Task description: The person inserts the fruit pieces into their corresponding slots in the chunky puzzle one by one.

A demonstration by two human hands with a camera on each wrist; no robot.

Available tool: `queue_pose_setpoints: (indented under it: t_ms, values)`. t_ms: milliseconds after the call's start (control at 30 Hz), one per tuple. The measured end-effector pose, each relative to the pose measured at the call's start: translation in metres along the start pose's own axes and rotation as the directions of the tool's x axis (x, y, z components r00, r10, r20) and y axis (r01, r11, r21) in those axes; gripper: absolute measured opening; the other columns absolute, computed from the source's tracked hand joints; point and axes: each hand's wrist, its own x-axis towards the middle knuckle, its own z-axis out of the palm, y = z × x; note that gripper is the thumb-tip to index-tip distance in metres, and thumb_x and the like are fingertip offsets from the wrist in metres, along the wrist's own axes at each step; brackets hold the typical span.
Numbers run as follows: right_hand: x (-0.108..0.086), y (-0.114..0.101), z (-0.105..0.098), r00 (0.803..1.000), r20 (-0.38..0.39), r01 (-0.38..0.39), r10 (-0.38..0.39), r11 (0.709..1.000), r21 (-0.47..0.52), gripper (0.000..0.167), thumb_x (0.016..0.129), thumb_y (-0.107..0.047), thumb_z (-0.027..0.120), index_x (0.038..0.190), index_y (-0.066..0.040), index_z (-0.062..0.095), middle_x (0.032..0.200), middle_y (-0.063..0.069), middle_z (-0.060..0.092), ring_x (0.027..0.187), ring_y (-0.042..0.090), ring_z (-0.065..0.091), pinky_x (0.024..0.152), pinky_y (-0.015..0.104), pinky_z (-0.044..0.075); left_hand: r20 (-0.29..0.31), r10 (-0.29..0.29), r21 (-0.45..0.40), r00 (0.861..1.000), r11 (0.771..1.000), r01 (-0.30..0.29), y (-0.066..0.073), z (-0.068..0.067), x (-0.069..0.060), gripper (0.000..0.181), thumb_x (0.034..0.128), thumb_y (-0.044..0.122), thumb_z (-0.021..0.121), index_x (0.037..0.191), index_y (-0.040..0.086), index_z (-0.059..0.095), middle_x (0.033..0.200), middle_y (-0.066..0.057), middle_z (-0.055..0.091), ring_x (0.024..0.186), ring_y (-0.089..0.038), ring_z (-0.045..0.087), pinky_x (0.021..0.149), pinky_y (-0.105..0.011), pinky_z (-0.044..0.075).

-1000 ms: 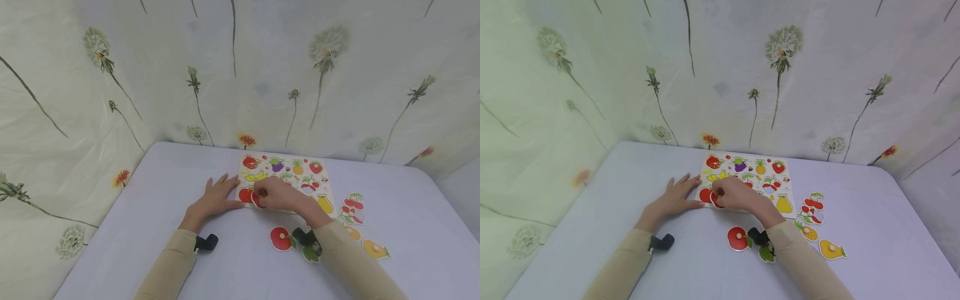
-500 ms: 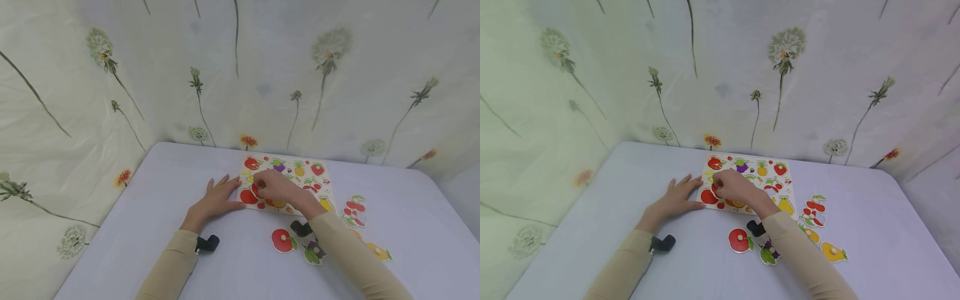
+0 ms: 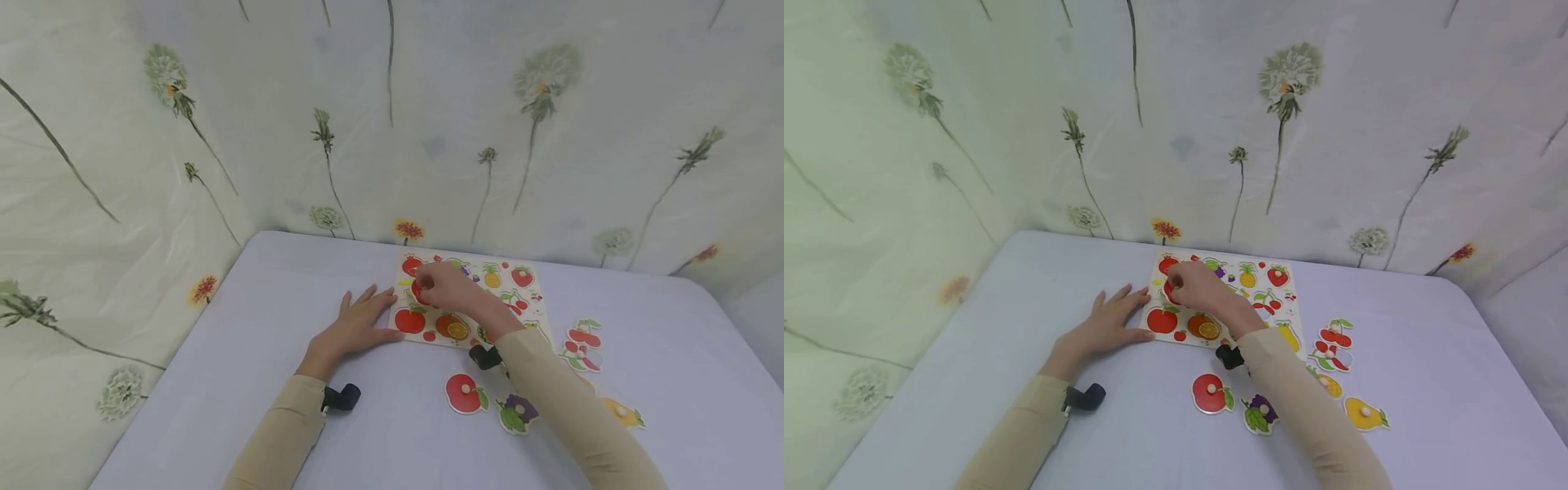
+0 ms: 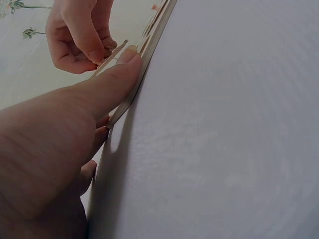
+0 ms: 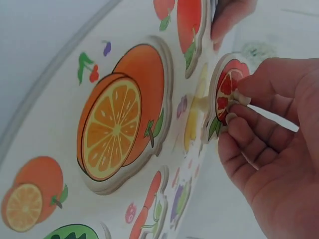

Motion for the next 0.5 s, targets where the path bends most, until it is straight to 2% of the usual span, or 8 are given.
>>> queue_pose_setpoints:
  t_ms: [200,500]
  values:
    - [0.011,0.006,0.003,0.999,-0.04,-0.029,0.029,1.0,0.013,0.006,0.091,-0.017,0.065,0.096,-0.02,0.065,0.091,0.0,0.062,0.084,0.019,0.059,0.069,0.029,0.051,0.0,-0.001,0.009,1.0,1.0,0.001,0.0,0.0,0.0,0.083,0.0842,0.063,0.066,0.154,0.03,0.036,0.163,0.01,0.031,0.157,-0.019,0.01,0.124,-0.061,-0.003]
    - [0.028,0.009,0.0,0.997,-0.076,-0.034,0.031,0.999,-0.032,0.006,0.091,-0.016,0.067,0.096,-0.018,0.064,0.092,0.001,0.063,0.088,0.021,0.057,0.075,0.032,0.05,0.005,0.009,0.002,1.0,1.0,-0.009,0.0,-0.001,0.0,0.082,0.085,0.063,0.065,0.154,0.029,0.037,0.163,0.009,0.031,0.157,-0.019,0.01,0.124,-0.061,-0.004]
